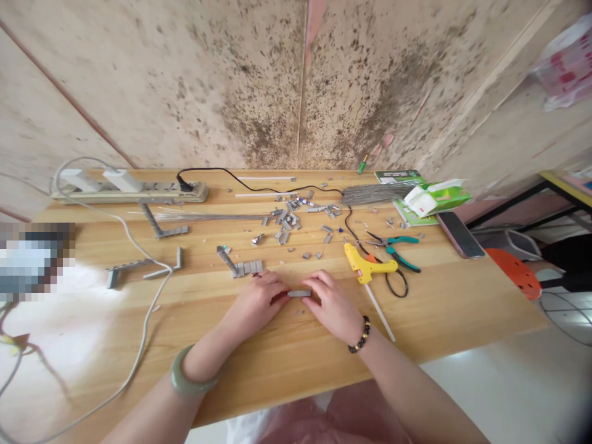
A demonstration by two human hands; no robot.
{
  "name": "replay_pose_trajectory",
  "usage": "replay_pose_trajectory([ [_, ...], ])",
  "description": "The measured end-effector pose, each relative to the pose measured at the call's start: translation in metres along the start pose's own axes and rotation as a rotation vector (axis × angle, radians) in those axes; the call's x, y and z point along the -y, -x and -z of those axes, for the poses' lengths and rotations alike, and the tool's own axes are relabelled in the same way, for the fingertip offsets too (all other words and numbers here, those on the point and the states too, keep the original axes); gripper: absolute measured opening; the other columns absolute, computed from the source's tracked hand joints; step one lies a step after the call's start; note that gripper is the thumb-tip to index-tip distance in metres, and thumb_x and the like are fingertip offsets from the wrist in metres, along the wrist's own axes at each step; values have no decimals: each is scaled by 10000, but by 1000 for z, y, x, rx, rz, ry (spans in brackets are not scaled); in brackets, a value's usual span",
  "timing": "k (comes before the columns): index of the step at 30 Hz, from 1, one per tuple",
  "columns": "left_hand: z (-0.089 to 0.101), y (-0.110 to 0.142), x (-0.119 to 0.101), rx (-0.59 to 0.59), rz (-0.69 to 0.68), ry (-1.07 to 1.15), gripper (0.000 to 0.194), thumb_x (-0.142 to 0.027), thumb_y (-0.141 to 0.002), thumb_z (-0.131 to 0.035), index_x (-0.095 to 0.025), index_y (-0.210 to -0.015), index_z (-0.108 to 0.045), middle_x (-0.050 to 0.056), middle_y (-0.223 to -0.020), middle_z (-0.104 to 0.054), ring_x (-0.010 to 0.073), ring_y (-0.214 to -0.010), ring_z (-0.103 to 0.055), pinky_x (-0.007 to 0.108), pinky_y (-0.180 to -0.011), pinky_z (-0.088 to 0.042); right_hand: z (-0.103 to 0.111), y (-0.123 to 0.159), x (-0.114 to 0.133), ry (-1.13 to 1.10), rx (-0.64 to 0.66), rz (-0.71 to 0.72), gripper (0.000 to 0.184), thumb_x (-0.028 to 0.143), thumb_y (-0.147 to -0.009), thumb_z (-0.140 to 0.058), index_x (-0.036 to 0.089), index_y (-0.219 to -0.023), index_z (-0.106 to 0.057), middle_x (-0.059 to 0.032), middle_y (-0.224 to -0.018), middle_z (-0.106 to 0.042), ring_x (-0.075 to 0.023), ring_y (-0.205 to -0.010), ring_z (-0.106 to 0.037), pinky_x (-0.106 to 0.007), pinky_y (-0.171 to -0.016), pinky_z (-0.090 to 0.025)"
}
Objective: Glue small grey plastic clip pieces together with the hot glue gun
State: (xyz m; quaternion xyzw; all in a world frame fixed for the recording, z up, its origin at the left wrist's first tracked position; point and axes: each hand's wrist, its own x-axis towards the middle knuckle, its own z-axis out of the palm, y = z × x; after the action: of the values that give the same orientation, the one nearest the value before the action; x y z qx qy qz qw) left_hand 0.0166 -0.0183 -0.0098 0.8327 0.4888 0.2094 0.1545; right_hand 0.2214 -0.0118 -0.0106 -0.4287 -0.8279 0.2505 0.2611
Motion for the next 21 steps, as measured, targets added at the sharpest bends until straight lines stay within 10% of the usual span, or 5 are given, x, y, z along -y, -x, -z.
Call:
replay_pose_trajectory([
  [21,-1,-1,0,-5,12,20,144,-202,-865,-587,-215,-854,-730,40,-761,-614,193,-800,-547,311,-756,-425,-5,-1,0,94,48,44,129,122,-877,-581,186,-947,-668,-59,-963,-598,-179,-887,-593,-344,-841,-517],
])
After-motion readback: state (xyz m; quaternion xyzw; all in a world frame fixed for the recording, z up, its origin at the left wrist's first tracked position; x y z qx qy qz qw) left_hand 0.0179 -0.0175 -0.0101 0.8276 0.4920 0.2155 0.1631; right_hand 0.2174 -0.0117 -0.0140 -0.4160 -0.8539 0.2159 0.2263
